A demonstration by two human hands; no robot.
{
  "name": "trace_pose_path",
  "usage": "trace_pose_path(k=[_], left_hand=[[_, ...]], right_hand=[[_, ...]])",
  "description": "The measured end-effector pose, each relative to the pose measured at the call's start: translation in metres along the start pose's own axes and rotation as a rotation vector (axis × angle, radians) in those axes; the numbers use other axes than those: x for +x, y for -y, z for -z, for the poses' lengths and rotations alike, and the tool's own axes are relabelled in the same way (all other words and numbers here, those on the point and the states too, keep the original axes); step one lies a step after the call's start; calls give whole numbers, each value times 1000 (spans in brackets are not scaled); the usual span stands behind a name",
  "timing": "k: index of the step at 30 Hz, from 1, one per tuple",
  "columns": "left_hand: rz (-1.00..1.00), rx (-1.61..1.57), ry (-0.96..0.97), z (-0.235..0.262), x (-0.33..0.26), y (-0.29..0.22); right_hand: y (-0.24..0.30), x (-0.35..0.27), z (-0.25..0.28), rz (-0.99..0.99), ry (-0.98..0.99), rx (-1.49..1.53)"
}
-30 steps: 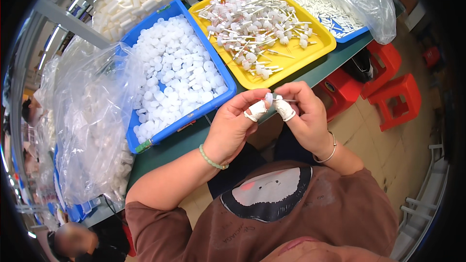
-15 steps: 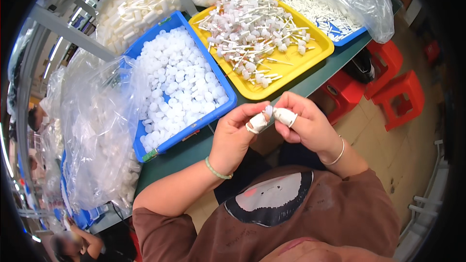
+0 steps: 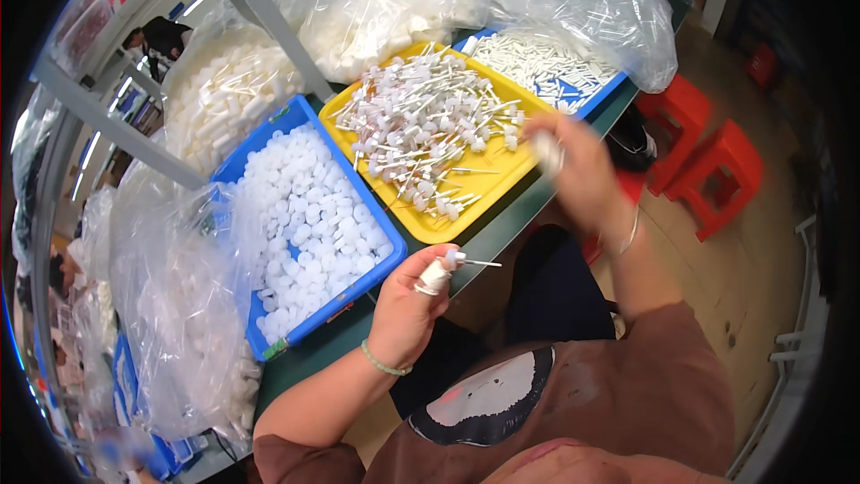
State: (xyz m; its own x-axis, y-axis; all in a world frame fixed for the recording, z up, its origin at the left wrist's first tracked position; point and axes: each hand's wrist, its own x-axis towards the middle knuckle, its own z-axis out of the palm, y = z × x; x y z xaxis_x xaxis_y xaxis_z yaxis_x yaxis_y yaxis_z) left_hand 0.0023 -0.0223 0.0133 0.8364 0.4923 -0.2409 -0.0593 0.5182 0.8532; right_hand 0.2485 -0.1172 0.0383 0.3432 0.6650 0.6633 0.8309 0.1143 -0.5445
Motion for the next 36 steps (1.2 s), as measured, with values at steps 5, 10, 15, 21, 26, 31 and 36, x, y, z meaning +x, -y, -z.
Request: trace_pose_path(k=[5,10,15,21,26,31,36], left_hand=[[61,-72,41,-6,9,-3],[62,-90,31,-2,6,-2],[43,-145,71,2,7,-1],[40,-124,60,0,6,-2],[52,-130,39,-1,6,-1],[59,-114,42,-1,4,-3],[41,-128,55,0,6,-1]], right_hand=[[-142,51,50,-49,215,-502],[-164,68,34,-73,362,-580],[-169,71,38,-102,400,-604],[-162,68,39,-112,356,-575],[-166,69,38,-146,366,-635],[-157,70,34,15,393,-602],[-148,73,35,-46,434,-609]])
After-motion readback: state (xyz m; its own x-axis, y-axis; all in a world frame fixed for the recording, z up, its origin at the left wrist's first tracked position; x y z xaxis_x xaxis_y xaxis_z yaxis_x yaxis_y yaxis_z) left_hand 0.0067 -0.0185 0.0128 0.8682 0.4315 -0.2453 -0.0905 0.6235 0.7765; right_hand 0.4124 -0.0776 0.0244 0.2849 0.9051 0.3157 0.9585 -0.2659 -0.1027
